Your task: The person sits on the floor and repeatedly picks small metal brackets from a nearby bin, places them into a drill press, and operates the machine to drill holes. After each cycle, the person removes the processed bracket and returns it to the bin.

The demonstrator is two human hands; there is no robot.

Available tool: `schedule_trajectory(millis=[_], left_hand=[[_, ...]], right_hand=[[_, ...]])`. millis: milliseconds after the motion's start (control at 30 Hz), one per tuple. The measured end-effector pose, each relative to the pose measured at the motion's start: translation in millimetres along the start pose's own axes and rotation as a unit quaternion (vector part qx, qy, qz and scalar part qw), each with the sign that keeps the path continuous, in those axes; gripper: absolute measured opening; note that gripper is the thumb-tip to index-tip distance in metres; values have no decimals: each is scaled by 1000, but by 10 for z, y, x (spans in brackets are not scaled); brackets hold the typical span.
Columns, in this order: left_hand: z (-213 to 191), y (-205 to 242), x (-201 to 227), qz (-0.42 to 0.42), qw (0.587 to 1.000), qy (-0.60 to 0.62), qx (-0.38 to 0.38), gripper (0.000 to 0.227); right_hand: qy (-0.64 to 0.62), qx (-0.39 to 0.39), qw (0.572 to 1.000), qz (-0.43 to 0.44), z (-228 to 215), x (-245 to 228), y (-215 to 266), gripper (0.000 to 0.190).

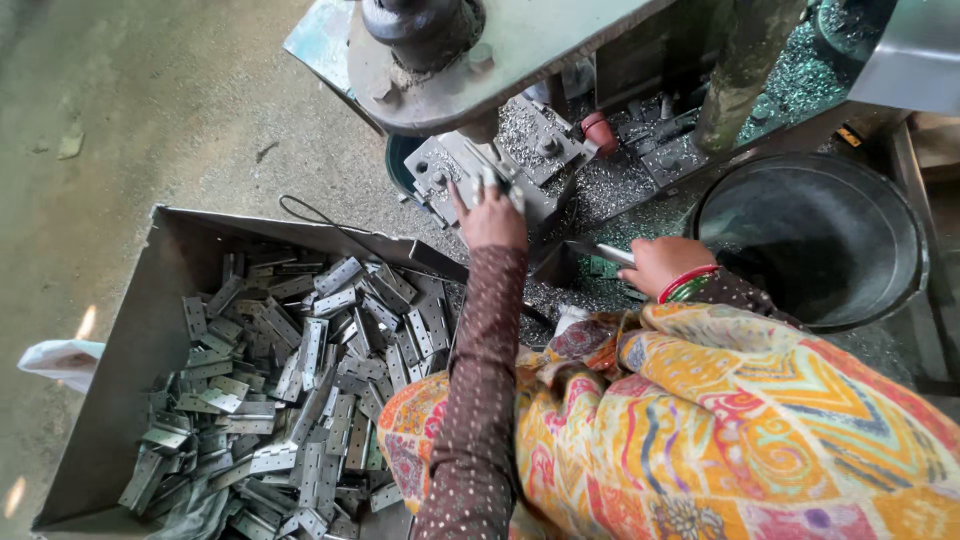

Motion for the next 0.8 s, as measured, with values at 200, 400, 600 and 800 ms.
schedule_trajectory(millis=[200, 400, 600, 800], left_hand=[[-103, 843, 421, 4, 979, -8, 206, 42], [-3, 757, 282, 98, 947, 79, 295, 6], [-243, 654, -269, -94, 882, 285, 362, 31], [-97, 297, 4, 9, 974, -30, 224, 34]], right_hand=[[11, 19, 1000, -15, -306, -190, 72, 37], [-5, -3, 1000, -3, -276, -195, 81, 37], [-19, 14, 1000, -20, -198, -135, 84, 39], [-13, 9, 1000, -24, -192, -161, 65, 37]])
Point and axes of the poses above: each hand's wrist, its own y-axis away from the middle knuckle, its own z-axis out of the palm, x = y × z, the point moved 6 cm from there along -y, towards the middle knuckle, and after that the axes turned 5 degrees about x, right-handed, at the moved point
